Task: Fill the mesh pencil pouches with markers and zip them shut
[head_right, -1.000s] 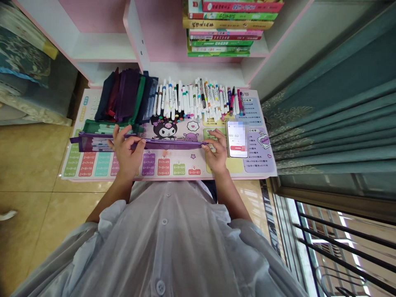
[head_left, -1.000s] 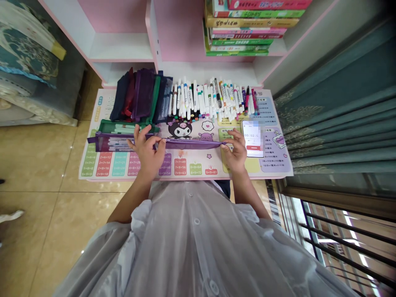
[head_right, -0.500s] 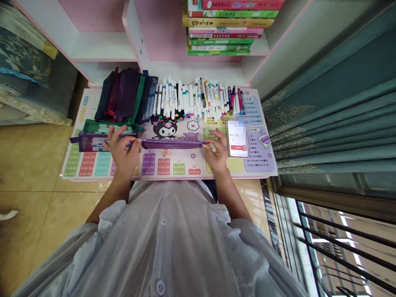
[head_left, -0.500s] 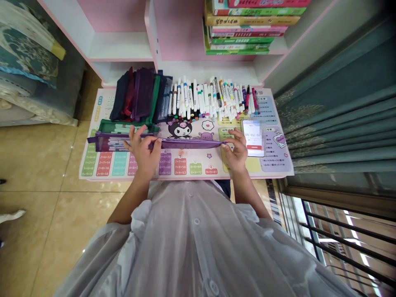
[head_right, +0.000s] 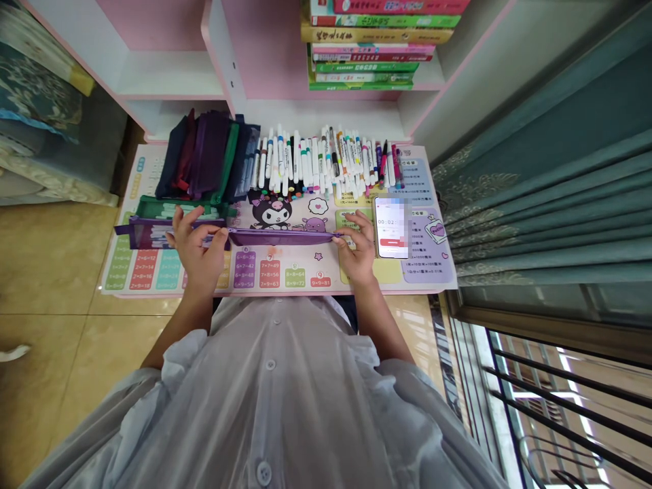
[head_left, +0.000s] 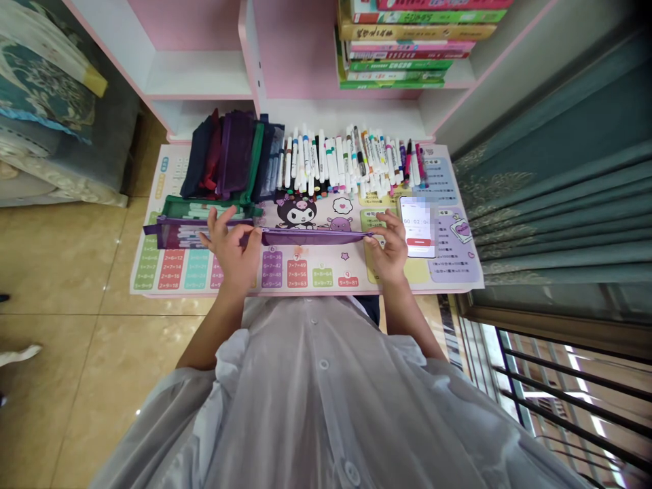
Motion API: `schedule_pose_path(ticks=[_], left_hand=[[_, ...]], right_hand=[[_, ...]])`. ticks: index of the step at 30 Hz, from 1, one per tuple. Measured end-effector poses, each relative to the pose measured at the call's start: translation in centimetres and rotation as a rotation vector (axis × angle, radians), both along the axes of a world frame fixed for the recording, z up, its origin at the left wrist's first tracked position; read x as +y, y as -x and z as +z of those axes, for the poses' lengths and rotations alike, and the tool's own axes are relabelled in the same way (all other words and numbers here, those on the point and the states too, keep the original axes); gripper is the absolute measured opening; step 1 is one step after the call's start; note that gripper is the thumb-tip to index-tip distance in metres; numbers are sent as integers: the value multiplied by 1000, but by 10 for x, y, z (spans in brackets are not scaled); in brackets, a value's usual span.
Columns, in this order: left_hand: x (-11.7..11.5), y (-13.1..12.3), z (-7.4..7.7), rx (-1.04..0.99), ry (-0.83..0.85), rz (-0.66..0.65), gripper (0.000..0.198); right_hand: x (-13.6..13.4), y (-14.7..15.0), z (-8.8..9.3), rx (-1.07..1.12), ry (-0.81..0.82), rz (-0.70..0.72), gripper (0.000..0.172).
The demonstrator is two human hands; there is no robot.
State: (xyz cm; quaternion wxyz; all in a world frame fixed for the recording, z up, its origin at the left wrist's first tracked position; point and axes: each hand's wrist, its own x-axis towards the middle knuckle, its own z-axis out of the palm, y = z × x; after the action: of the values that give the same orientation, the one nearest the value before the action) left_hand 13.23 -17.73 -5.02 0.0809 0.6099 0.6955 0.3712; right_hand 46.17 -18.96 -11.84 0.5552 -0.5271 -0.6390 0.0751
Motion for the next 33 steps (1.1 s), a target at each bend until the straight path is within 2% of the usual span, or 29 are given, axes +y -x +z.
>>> schedule_pose_path(ticks=[14,23,29,33], left_hand=[[-2,2,1,-36,30,25,20],[-3,1,-1,-15,85,47,11],[-3,-1,4,-6,108,15,11],[-1,1,14,17,123,-5,12]], right_hand=[[1,0,1,-3,8,30,17],[0,-1,2,4,36,47,19],[-1,2,6,0,72,43,23],[-3,3,12,23,86,59,17]])
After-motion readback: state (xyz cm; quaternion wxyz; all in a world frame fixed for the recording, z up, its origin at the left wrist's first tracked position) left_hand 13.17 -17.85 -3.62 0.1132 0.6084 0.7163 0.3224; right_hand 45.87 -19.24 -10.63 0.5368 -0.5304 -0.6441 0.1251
